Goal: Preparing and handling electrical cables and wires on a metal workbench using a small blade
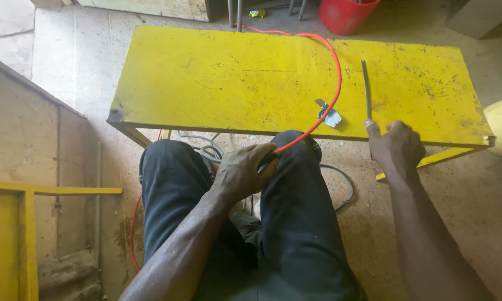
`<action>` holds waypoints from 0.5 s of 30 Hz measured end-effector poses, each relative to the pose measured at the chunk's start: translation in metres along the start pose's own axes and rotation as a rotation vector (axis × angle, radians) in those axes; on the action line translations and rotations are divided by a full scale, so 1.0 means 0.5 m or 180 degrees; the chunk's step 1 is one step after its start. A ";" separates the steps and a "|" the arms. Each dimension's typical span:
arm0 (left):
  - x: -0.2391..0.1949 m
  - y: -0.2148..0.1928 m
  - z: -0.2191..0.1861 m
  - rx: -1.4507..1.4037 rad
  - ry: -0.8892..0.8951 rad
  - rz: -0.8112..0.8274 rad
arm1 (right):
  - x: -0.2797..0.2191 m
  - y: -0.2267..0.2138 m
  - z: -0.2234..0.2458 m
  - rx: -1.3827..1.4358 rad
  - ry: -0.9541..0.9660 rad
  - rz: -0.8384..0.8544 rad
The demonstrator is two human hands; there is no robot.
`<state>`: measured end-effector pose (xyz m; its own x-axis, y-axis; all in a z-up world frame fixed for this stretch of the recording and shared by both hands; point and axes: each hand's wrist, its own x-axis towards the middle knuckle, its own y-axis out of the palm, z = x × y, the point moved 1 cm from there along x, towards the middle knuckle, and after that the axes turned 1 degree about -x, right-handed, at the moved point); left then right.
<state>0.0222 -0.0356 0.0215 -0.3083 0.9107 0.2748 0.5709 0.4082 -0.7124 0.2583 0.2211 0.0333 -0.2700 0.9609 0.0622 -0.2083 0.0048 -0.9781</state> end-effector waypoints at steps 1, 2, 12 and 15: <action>0.001 -0.016 -0.009 0.0057 0.0231 0.0047 | -0.003 -0.037 0.021 0.0120 0.0027 -0.0049; 0.001 -0.024 -0.015 0.0086 0.0253 0.0018 | -0.013 -0.055 0.035 0.0148 0.0011 -0.0082; -0.071 -0.056 -0.055 0.0514 0.0682 -0.1458 | -0.130 -0.101 0.219 0.0902 -0.4158 -0.1457; -0.072 -0.075 -0.068 0.0730 0.0695 -0.1944 | -0.117 -0.091 0.248 0.1141 -0.4201 -0.1534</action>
<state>0.0376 -0.0817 0.0602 -0.3494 0.5232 0.7773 0.1605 0.8507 -0.5005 0.1670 0.1301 0.0988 -0.7186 -0.0653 0.6923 -0.6933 -0.0107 -0.7206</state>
